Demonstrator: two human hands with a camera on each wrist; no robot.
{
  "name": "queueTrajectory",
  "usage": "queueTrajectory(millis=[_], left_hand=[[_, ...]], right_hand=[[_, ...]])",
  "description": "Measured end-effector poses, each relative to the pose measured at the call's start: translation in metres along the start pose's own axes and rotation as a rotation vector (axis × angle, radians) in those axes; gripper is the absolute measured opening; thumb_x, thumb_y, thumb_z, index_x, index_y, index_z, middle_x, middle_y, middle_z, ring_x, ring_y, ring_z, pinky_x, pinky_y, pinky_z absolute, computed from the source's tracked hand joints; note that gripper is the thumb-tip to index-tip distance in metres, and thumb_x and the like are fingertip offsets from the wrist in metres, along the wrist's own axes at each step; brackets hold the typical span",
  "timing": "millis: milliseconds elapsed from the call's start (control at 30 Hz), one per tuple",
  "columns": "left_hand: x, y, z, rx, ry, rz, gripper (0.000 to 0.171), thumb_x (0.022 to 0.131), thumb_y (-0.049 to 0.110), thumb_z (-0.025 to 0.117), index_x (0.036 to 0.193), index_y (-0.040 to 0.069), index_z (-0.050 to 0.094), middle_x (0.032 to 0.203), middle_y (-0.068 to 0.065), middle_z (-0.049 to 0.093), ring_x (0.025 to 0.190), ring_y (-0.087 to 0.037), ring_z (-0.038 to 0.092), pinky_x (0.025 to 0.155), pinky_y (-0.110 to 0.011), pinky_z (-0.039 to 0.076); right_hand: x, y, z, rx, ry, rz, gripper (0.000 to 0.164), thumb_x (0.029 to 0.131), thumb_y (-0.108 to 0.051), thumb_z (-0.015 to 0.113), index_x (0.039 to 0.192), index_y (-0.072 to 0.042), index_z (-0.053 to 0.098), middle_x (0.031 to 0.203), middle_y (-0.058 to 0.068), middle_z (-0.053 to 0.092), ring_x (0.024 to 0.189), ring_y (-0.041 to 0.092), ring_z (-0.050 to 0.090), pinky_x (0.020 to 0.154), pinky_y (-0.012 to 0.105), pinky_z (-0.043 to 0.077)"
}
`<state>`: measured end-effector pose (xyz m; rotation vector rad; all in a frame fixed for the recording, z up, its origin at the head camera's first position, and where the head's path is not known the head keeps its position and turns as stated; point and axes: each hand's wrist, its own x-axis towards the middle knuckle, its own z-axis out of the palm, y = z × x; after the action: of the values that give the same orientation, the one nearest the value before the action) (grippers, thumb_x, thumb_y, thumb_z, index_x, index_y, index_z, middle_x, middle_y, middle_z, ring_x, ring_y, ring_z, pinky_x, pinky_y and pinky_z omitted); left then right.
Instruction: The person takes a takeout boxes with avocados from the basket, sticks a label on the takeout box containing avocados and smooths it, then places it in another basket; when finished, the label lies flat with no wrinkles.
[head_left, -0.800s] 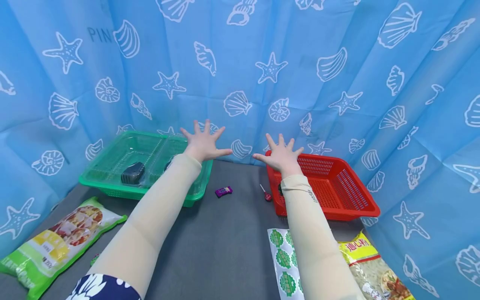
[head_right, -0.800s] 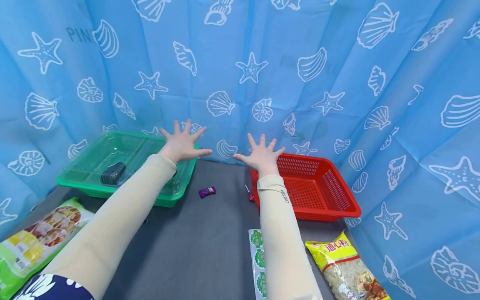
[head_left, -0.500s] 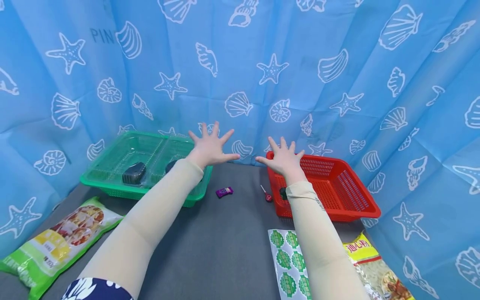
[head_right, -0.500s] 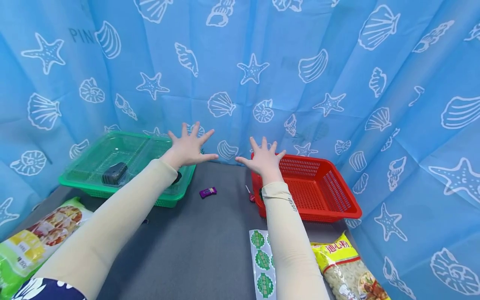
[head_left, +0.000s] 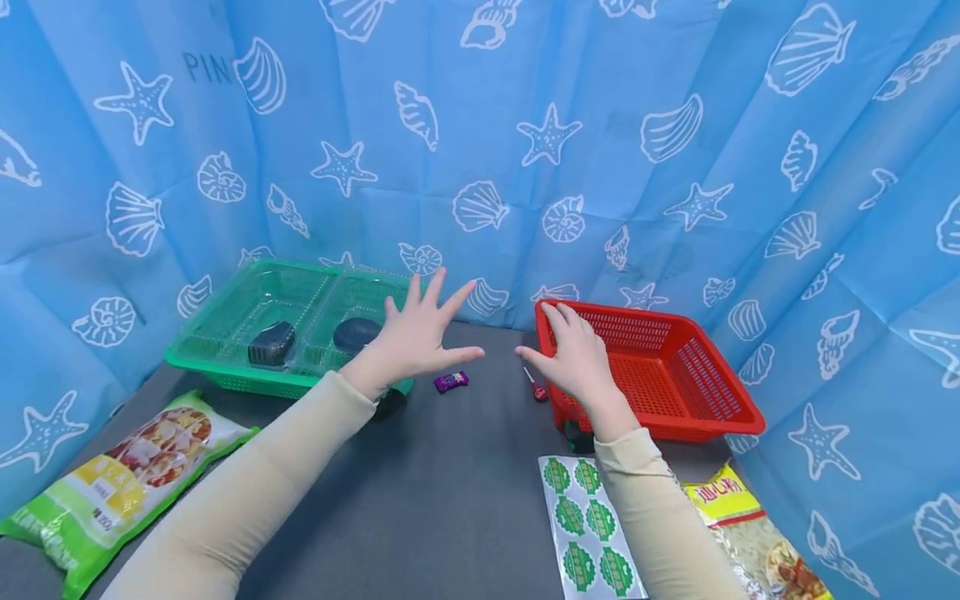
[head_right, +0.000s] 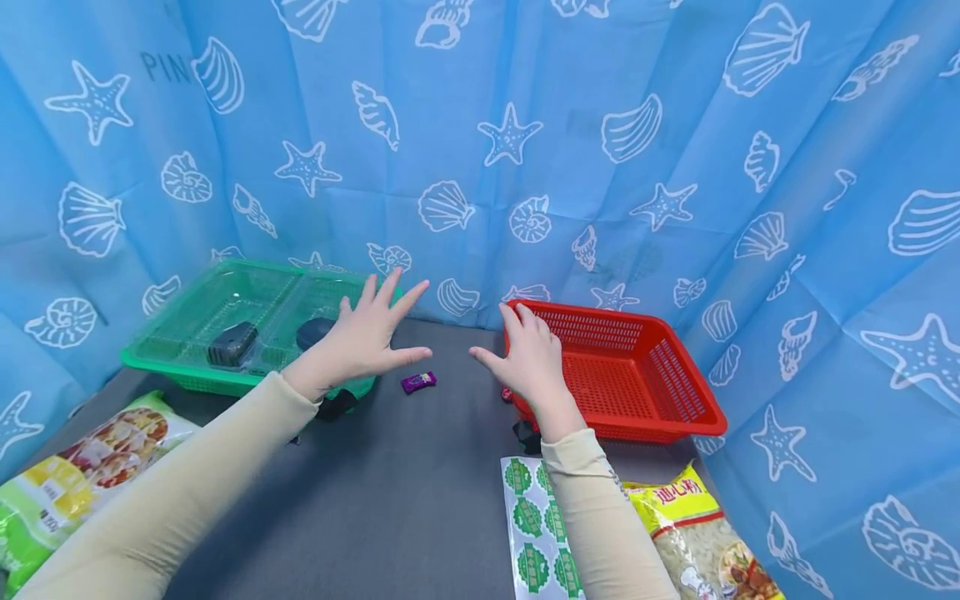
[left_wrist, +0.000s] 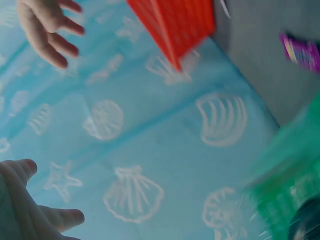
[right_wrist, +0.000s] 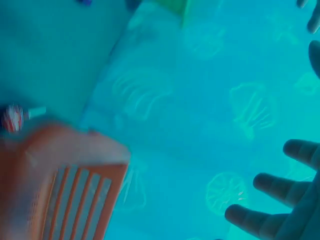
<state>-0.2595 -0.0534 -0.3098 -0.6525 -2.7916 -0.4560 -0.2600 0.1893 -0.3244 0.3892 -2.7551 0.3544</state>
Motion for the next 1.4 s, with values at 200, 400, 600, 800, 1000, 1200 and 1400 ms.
queueTrajectory(millis=[200,400,600,800,1000,1200,1400], left_hand=[[-0.05,0.011,0.009,-0.091,0.049,0.106,0.088,0.067,0.078,0.034,0.138,0.038,0.002,0.145,-0.009,0.004,0.128,-0.043,0.006,0.085,-0.07,0.02],[-0.101,0.012,0.031,-0.297,0.082,0.187,0.084,0.075,0.06,0.051,0.14,0.029,0.008,0.146,-0.005,0.005,0.129,-0.035,0.014,0.09,-0.062,0.026],[-0.144,0.002,0.058,-0.696,0.145,0.123,0.074,0.082,0.035,0.054,0.14,0.019,0.012,0.144,-0.003,0.012,0.128,-0.024,0.021,0.091,-0.057,0.029],[-0.163,-0.014,0.074,-0.968,0.356,0.014,0.058,0.084,0.011,0.045,0.136,0.004,0.021,0.138,-0.008,0.026,0.118,-0.017,0.038,0.088,-0.046,0.04],[-0.163,-0.034,0.072,-1.042,0.554,-0.139,0.051,0.083,-0.002,0.039,0.132,-0.003,0.024,0.13,-0.016,0.027,0.105,-0.011,0.046,0.081,-0.015,0.042],[-0.153,-0.052,0.062,-0.987,0.711,-0.365,0.053,0.082,0.006,0.045,0.133,0.005,0.029,0.132,-0.007,0.022,0.095,-0.014,0.048,0.071,-0.011,0.043],[-0.138,-0.066,0.053,-0.822,0.764,-0.457,0.054,0.082,0.016,0.055,0.131,0.013,0.034,0.134,0.0,0.019,0.088,-0.021,0.049,0.063,-0.013,0.044]], right_hand=[[-0.053,-0.018,0.01,0.106,0.085,-0.124,0.072,0.069,-0.047,0.067,0.128,-0.012,0.042,0.131,0.012,0.039,0.116,0.03,0.039,0.088,0.054,0.035],[-0.103,-0.034,0.029,0.285,0.094,-0.161,0.067,0.068,-0.039,0.071,0.125,-0.014,0.045,0.128,0.006,0.044,0.115,0.021,0.042,0.089,0.046,0.039],[-0.134,-0.04,0.049,0.674,0.098,0.062,0.058,0.07,-0.021,0.073,0.121,-0.013,0.048,0.117,0.004,0.052,0.106,0.018,0.049,0.083,0.042,0.044],[-0.146,-0.021,0.083,0.962,0.234,0.415,0.045,0.077,-0.019,0.065,0.115,-0.006,0.046,0.106,0.012,0.054,0.088,0.016,0.057,0.069,0.028,0.05],[-0.131,0.031,0.128,1.182,0.569,0.748,0.066,0.07,-0.034,0.071,0.12,-0.017,0.031,0.106,0.012,0.043,0.084,0.029,0.056,0.06,0.031,0.052],[-0.107,0.071,0.141,1.261,0.836,0.818,0.087,0.064,-0.034,0.076,0.125,-0.035,0.014,0.109,0.005,0.025,0.091,0.03,0.049,0.065,0.041,0.051],[-0.087,0.074,0.123,1.301,0.818,0.846,0.09,0.068,-0.02,0.074,0.13,-0.03,0.009,0.123,0.008,0.016,0.104,0.029,0.041,0.068,0.039,0.051]])
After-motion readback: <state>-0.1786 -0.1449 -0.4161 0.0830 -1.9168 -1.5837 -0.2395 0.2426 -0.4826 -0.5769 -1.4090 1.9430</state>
